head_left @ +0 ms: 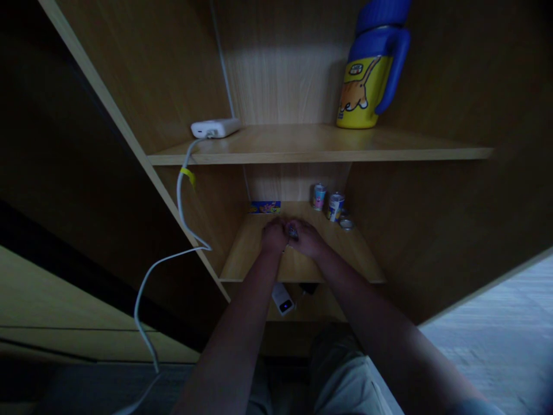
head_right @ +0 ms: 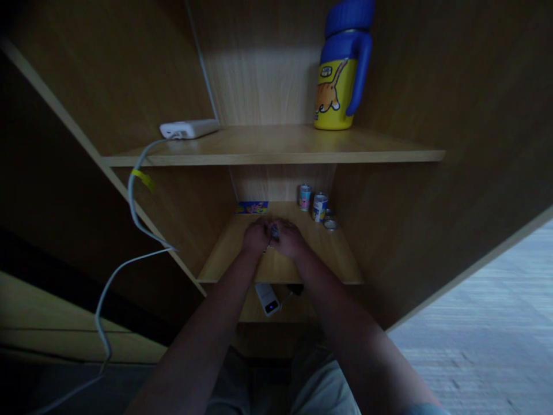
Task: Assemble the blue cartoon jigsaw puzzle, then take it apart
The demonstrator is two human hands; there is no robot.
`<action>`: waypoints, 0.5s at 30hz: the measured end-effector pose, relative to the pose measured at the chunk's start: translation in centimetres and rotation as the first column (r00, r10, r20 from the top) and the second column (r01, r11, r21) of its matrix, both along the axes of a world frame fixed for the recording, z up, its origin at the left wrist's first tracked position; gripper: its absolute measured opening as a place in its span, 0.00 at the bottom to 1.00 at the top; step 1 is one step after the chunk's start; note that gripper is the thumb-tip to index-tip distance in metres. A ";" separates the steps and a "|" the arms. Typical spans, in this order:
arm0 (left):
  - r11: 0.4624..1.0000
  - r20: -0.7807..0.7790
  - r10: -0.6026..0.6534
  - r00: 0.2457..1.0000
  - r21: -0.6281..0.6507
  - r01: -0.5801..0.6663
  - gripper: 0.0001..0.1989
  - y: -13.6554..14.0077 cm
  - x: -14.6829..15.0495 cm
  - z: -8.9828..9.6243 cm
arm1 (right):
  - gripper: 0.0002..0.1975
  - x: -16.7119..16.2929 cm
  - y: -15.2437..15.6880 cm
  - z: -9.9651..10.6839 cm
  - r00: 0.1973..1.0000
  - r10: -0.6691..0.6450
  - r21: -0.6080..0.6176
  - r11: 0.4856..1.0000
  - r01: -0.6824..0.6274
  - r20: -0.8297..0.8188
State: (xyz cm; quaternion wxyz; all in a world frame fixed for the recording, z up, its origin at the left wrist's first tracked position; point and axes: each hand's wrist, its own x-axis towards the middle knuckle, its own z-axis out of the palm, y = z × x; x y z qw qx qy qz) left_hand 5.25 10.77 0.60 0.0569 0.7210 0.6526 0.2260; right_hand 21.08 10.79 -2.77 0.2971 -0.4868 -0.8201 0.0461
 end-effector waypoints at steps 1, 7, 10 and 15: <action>1.000 0.018 -0.010 1.000 -0.006 0.010 0.15 0.0 0.0 0.0 | 0.26 0.0 -0.1 0.0 1.000 -0.005 -0.008 1.000 0.005 -0.007; 1.000 0.083 -0.019 0.996 0.000 0.019 0.12 -0.1 -0.3 -0.1 | 0.31 0.1 0.0 0.0 0.998 0.019 -0.033 0.999 -0.021 -0.068; 0.999 0.109 -0.053 0.993 -0.002 0.053 0.12 0.0 -0.5 -0.1 | 0.31 0.2 0.2 -0.2 0.994 0.038 -0.018 0.999 -0.040 -0.102; 0.998 0.038 -0.054 0.998 0.019 0.053 0.16 0.2 -0.4 -0.2 | 0.31 0.2 0.3 -0.4 0.984 0.091 -0.015 0.995 -0.094 -0.151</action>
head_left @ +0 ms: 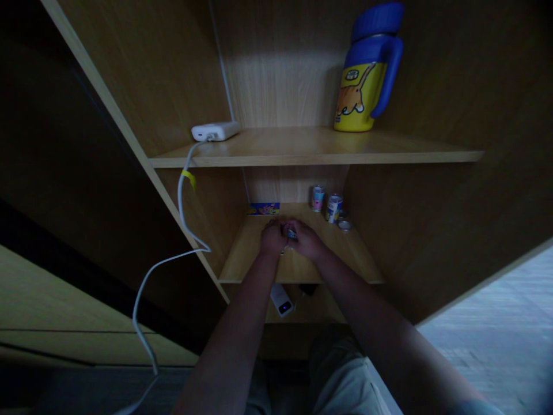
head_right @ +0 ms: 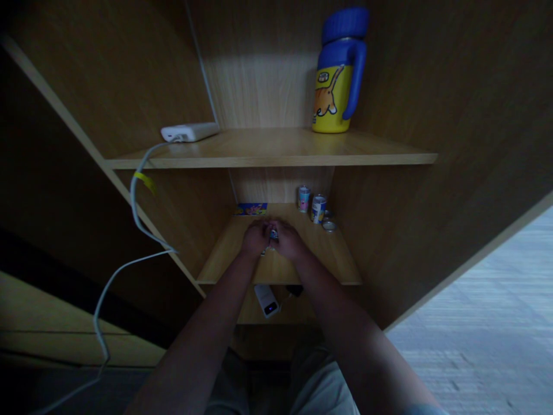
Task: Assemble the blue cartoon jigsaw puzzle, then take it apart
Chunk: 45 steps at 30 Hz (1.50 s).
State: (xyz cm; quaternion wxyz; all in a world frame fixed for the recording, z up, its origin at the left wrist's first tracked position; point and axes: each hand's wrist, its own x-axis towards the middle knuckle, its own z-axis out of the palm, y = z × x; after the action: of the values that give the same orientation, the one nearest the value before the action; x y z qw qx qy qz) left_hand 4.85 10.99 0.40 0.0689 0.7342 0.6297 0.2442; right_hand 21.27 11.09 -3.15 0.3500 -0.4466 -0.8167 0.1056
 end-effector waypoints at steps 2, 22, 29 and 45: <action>1.000 -0.050 0.024 0.998 0.005 -0.024 0.18 0.1 0.1 0.0 | 0.31 0.0 0.1 -0.1 0.999 0.022 -0.003 1.000 -0.022 -0.040; 0.994 0.059 -0.098 0.993 0.064 0.094 0.19 -0.2 0.1 -0.4 | 0.28 -0.1 0.6 -0.3 0.965 0.108 0.075 0.993 -0.092 -0.238; 0.983 0.228 -0.178 0.957 0.090 0.161 0.14 0.3 -0.4 -1.1 | 0.22 -0.1 0.2 0.0 0.974 0.043 -0.034 0.998 -0.052 -0.222; 0.959 0.194 -0.283 0.939 0.080 0.272 0.20 0.2 -0.7 -1.2 | 0.07 1.0 0.6 0.9 0.896 -0.328 -0.088 0.945 0.316 -0.299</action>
State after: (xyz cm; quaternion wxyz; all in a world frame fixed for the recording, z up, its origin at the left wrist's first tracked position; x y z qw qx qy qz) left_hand 4.15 11.16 -0.83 0.1475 0.7884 0.5029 0.3221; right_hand 22.28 11.66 -2.25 0.4777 -0.5599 -0.6644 0.1300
